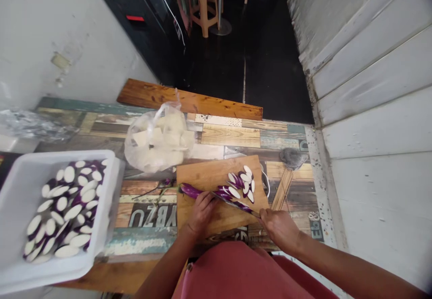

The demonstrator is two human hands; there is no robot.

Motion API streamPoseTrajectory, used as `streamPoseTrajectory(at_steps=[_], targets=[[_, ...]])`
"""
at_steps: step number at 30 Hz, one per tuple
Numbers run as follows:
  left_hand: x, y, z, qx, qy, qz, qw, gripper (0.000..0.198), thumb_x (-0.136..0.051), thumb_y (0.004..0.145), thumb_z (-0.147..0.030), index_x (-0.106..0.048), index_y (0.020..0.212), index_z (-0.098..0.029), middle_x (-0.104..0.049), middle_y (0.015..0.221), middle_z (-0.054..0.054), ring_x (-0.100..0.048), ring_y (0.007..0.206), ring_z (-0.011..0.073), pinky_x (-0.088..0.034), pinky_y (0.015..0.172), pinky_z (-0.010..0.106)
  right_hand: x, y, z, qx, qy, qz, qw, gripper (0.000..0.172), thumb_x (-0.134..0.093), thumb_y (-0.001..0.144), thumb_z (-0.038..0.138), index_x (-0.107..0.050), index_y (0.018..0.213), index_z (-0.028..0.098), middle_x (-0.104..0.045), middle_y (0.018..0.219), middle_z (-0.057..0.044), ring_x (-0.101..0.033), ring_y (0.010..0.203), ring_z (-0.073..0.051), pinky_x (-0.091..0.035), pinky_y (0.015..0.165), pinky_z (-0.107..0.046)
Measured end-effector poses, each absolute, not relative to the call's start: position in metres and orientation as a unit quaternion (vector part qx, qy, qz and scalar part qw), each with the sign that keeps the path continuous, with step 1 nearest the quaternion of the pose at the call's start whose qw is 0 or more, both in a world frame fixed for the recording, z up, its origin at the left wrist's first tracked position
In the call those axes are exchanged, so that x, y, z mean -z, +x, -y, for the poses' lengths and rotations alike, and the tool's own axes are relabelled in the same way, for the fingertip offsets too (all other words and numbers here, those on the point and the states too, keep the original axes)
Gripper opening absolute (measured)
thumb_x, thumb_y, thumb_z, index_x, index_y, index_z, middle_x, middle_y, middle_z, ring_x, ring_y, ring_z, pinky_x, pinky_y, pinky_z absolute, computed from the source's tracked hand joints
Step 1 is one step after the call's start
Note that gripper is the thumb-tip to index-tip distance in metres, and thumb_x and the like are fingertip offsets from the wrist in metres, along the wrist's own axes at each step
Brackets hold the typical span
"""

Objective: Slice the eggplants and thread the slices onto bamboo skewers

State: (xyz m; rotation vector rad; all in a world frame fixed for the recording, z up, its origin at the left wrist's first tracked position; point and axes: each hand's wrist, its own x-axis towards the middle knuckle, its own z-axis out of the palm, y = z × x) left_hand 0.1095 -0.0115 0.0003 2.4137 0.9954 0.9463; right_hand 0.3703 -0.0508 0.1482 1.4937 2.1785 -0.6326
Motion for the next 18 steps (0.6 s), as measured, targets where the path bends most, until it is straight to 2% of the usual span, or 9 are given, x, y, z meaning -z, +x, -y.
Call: streamPoseTrajectory(at_steps=[7,18], targets=[[0.002,0.112,0.013,-0.338,0.859,-0.339,0.183,0.024,-0.044,0.084,-0.007,-0.058,0.103,-0.012,-0.057,0.101,0.011,-0.044,0.107,0.0228,-0.045,0.084,0.040,-0.155,0.370,0.049,0.255,0.537,-0.769,0.235,0.017,-0.042,0.089,0.018,-0.057,0.083,0.012,-0.067,0.072,-0.010,-0.064,0.062,-0.018,-0.039,0.051,-0.022],[-0.011,0.111,0.011,-0.317,0.868,-0.330,0.193,0.028,-0.042,0.085,-0.008,-0.055,0.109,-0.014,-0.057,0.102,0.010,-0.045,0.102,0.0207,-0.044,0.085,0.039,-0.115,0.344,0.024,0.264,0.594,-0.734,0.200,0.032,-0.033,0.093,0.030,-0.059,0.087,0.012,-0.069,0.079,-0.011,-0.066,0.071,-0.019,-0.041,0.056,-0.023]])
